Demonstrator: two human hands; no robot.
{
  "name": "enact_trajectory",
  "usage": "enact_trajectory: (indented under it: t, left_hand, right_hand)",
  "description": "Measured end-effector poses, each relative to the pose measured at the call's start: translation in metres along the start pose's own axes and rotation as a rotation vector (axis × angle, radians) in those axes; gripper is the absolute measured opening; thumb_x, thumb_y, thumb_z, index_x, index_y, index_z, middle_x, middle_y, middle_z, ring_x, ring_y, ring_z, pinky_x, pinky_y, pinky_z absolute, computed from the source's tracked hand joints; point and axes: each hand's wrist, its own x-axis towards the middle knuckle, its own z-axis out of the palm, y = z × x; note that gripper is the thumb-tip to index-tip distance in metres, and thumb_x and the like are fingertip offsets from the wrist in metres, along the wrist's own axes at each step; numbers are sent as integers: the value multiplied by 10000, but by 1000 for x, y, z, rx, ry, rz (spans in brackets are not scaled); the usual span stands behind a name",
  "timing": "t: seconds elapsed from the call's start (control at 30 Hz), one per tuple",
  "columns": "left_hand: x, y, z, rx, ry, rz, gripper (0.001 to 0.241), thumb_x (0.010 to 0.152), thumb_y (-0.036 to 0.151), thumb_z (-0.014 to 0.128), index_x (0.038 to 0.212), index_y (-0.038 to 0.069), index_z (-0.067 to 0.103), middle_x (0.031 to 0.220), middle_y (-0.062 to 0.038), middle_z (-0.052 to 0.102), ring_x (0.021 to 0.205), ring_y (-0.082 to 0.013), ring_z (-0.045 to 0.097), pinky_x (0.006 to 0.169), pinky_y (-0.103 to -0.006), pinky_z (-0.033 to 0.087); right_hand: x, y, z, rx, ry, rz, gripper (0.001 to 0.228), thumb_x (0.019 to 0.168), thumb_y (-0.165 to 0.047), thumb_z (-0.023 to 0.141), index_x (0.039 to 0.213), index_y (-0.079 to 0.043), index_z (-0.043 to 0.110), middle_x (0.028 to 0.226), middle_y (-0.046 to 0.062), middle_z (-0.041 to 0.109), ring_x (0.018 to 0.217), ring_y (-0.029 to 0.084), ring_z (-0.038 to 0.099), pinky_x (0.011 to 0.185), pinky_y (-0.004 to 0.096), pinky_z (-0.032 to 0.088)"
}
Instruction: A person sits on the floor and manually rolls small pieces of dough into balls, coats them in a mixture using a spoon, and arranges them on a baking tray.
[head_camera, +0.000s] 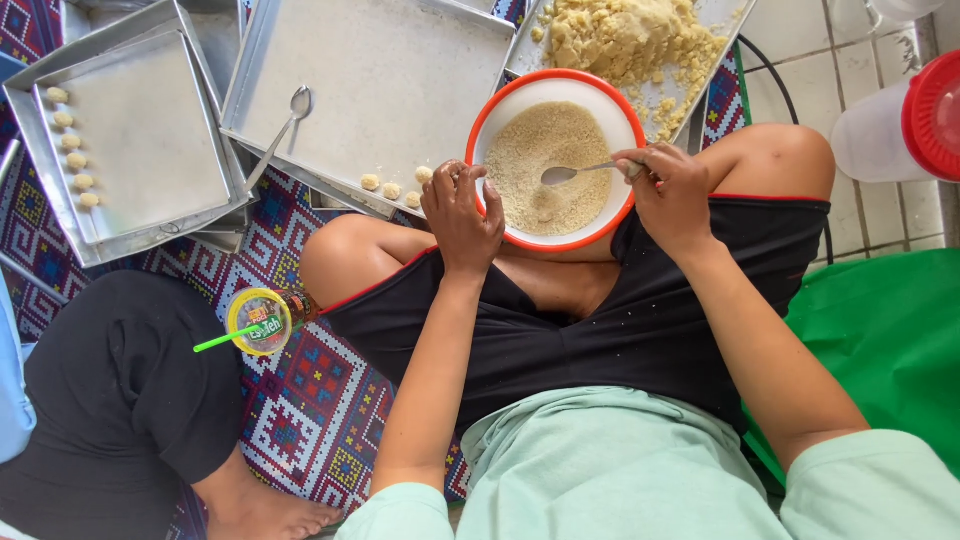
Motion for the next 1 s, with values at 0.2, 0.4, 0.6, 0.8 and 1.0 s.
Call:
enact_trajectory:
  t: [0.2, 0.4, 0.6, 0.8, 1.0]
  left_hand:
    - [3, 2, -2, -31, -6, -16, 138, 937, 249, 555, 1033, 190, 634, 1068, -41, 553, 914, -266, 567, 797, -385, 453]
    - [2, 2, -2, -27, -12, -17, 144, 930, 242, 562, 1037, 182, 637, 1063, -58, 559, 901, -282, 572, 789, -402, 461]
    - [0, 0, 2, -35, -9, -6, 144, 926, 246, 563, 1034, 190, 639, 1068, -52, 559, 910, -276, 575, 799, -393, 463]
    - [3, 5, 0, -46, -24, 22, 135, 922, 234, 572, 1025, 178, 640, 1064, -58, 561, 923, -283, 587, 809, -395, 469]
    - [4, 5, 3, -53, -25, 17, 135, 926, 221, 566, 1025, 175, 645, 1061, -65, 563, 924, -286, 589, 812, -396, 471]
  right_hand:
    - [-9, -15, 8, 38, -50, 58, 85, 1037, -12, 733, 1060, 47, 791, 752, 134, 675, 633, 265, 676, 534, 323, 527]
    - [-3, -10, -1, 8, 14, 127, 117, 1085, 13, 679, 1085, 80, 775, 787, 182, 671, 686, 302, 708, 531, 347, 540]
    - [-13, 47, -2, -127, -51, 304, 253, 1025, -88, 756, 1247, 32, 734, 805, 164, 720, 678, 284, 703, 532, 391, 542]
    - [0, 53, -33, -211, -255, 404, 297, 1093, -201, 639, 1148, 63, 764, 687, 203, 677, 604, 353, 654, 505, 432, 475]
    - [49, 19, -67, -307, -699, 578, 409, 995, -247, 598, 1184, 81, 753, 936, 290, 769, 925, 509, 708, 778, 567, 564]
